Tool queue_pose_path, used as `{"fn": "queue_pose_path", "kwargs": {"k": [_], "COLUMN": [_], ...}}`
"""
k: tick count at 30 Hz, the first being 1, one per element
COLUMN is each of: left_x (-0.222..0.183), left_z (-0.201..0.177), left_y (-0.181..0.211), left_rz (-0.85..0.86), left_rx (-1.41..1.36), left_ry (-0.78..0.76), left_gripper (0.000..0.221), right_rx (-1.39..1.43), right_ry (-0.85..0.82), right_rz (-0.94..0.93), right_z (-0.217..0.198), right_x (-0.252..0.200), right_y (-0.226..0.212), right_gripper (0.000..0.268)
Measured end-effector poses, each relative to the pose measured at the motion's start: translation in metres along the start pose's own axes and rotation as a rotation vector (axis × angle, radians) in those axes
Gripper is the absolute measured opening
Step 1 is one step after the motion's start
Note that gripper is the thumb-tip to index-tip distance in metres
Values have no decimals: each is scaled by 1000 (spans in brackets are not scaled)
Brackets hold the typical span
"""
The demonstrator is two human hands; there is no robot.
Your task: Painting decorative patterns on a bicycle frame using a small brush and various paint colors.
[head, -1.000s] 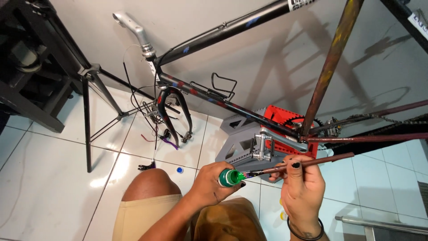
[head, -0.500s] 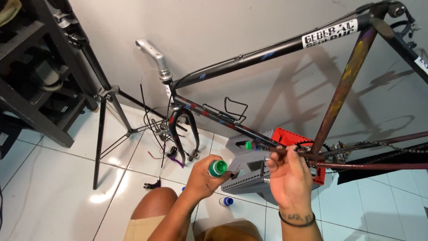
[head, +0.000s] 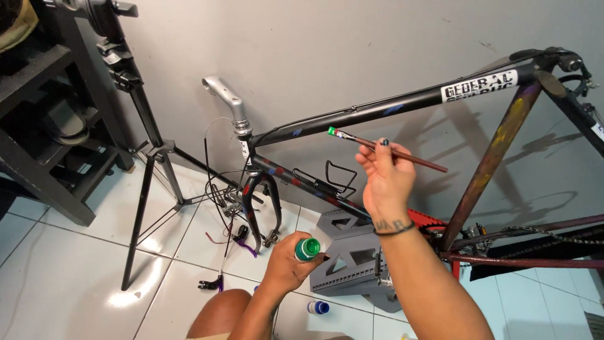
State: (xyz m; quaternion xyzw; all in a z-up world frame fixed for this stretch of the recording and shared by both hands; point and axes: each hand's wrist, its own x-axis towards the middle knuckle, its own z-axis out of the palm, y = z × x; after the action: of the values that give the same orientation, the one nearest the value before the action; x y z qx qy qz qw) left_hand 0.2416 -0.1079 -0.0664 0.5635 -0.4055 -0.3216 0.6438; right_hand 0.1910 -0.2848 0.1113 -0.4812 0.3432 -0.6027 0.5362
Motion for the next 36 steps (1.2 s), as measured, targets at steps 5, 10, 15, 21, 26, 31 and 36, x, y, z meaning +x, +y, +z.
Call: {"fn": "queue_pose_path", "kwargs": {"k": [5,10,15,21,26,31,36], "left_x": [1,2,2,4,5,3,3], "left_z": [-3,-3,-8,-7,-6,-3,-1], "left_y": [3,-1,5,4,4,-1,0], "left_rz": [-44,8,-7,-54,-55,-41,-39], "left_rx": [10,-15,-26,-12,-7,14,-18], "left_ry": [1,-7,-18,-26,-32,-17,-3], "left_gripper": [36,35,35,35,35,36,35], "right_rx": [-119,-170,-295,-377,-406,-500,-502], "right_ry": [-40,-22,-59,-271,-408,-500,-476], "right_rz": [-78,-154,-275,-630,-690,-764,-671], "right_z": [20,26,16,-9,-14,-11,3], "right_x": [5,9,11,17,10,3,-5], "right_y": [14,26,28,3,-15,-5,13], "right_gripper": [22,18,15,13,13,10,12]}}
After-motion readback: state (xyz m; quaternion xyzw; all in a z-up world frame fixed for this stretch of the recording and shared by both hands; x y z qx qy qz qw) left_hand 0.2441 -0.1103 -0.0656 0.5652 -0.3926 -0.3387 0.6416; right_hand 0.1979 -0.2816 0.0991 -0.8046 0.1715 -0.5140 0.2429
